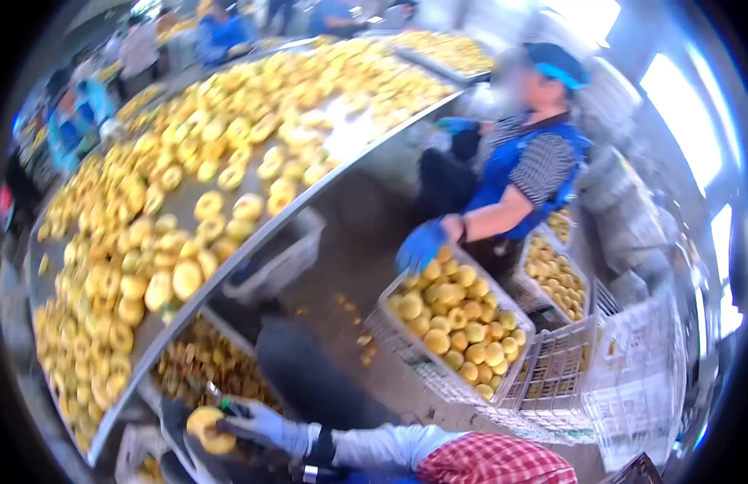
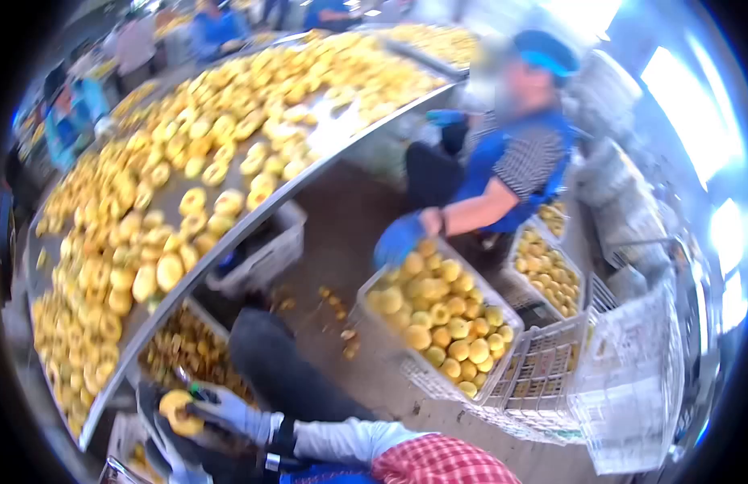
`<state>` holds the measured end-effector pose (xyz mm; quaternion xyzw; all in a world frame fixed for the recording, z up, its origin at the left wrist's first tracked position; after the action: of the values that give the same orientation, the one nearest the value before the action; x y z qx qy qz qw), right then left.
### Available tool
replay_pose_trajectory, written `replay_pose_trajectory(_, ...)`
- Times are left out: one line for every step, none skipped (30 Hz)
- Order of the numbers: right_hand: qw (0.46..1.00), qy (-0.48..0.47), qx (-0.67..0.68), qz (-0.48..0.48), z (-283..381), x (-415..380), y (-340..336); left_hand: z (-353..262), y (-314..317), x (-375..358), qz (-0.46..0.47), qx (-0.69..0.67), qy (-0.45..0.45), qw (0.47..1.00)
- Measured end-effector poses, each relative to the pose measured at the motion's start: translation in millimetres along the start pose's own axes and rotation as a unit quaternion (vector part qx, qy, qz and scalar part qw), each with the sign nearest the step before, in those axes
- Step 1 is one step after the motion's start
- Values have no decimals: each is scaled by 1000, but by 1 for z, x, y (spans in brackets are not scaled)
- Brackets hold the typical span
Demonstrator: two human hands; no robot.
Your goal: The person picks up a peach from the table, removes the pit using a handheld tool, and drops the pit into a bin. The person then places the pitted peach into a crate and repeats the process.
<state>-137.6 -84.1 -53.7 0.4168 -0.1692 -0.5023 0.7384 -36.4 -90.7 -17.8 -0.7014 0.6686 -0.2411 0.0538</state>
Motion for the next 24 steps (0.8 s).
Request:
replay_pose_trajectory(1000, -4, -24, 14, 10, -5, 14, -6, -11, -12, -21, -87, -82, 993)
replay_pose_trajectory(998, -9, -48, 28, 19, -11, 30, -14, -23, -29, -56, -178, -160, 969)
replay_pose_trajectory(995, 32, -88, 34, 32, -16, 31, 14, -3, -46, -86, -412, -250, 872)
replay_pose_trajectory(992, 36, -113, 33, 39, -14, 30, -11, -9, -41, -125, -332, -253, 900)
replay_pose_trajectory(989, 21, -148, 12, 42, -17, 26, -12, -12, -41, -121, -299, -244, 915)
replay_pose_trajectory(982, 3, -191, -13, 43, -19, 23, -2, -16, -49, -165, -279, -270, 907)
replay_pose_trajectory(972, -11, -234, -25, 43, -22, 21, 7, -19, -57, -208, -259, -296, 896)
replay_pose_trajectory(964, -6, -262, -37, 39, -27, 19, 17, -19, -67, -245, -295, -335, 861)
replay_pose_trajectory(922, -104, -372, 25, 47, -27, 30, 7, -15, -59, -223, -307, -349, 857)
replay_pose_trajectory(925, -69, -372, 36, 38, -30, 29, 5, -18, -57, -218, -291, -328, 872)
replay_pose_trajectory(925, -36, -376, 41, 34, -35, 32, 9, -17, -55, -206, -280, -309, 885)
replay_pose_trajectory(890, -92, -443, 55, 32, -40, 36, 5, -18, -55, -201, -240, -294, 903)
replay_pose_trajectory(846, -151, -507, 68, 30, -43, 42, 2, -19, -54, -197, -200, -279, 918)
replay_pose_trajectory(849, -88, -518, 52, 25, -39, 38, 3, -18, -53, -211, -208, -277, 914)
replay_pose_trajectory(857, -97, -503, 50, 29, -37, 41, 5, -18, -55, -227, -215, -277, 909)
replay_pose_trajectory(865, -104, -489, 50, 33, -35, 43, 2, -22, -51, -240, -194, -248, 918)
replay_pose_trajectory(872, -109, -474, 48, 34, -34, 44, -1, -25, -49, -253, -172, -222, 926)
replay_pose_trajectory(867, -115, -483, 47, 32, -35, 43, -6, -27, -51, -266, -150, -199, 931)
replay_pose_trajectory(861, -121, -492, 47, 27, -34, 40, -6, -26, -51, -270, -157, -199, 929)
replay_pose_trajectory(855, -127, -500, 46, 23, -36, 39, -8, -26, -51, -272, -162, -200, 927)
replay_pose_trajectory(876, -106, -469, 46, 18, -37, 38, -9, -27, -52, -275, -165, -202, 925)
replay_pose_trajectory(894, -86, -436, 46, 12, -39, 38, -8, -28, -51, -274, -188, -176, 926)
replay_pose_trajectory(911, -67, -404, 46, 7, -41, 38, -12, -29, -50, -255, -182, -161, 936)
replay_pose_trajectory(919, -71, -382, 61, 7, -43, 42, -14, -29, -49, -237, -187, -158, 940)
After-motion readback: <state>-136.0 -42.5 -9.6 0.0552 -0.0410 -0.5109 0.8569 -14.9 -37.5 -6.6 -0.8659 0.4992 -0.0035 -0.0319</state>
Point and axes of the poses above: each hand's wrist, its own x-axis towards the middle knuckle, its own y-axis out of the palm, z = x × y, the point moved 10 cm from there along x, towards the middle knuckle, and after that the axes turned 8 degrees about x, right-handed, at the moved point
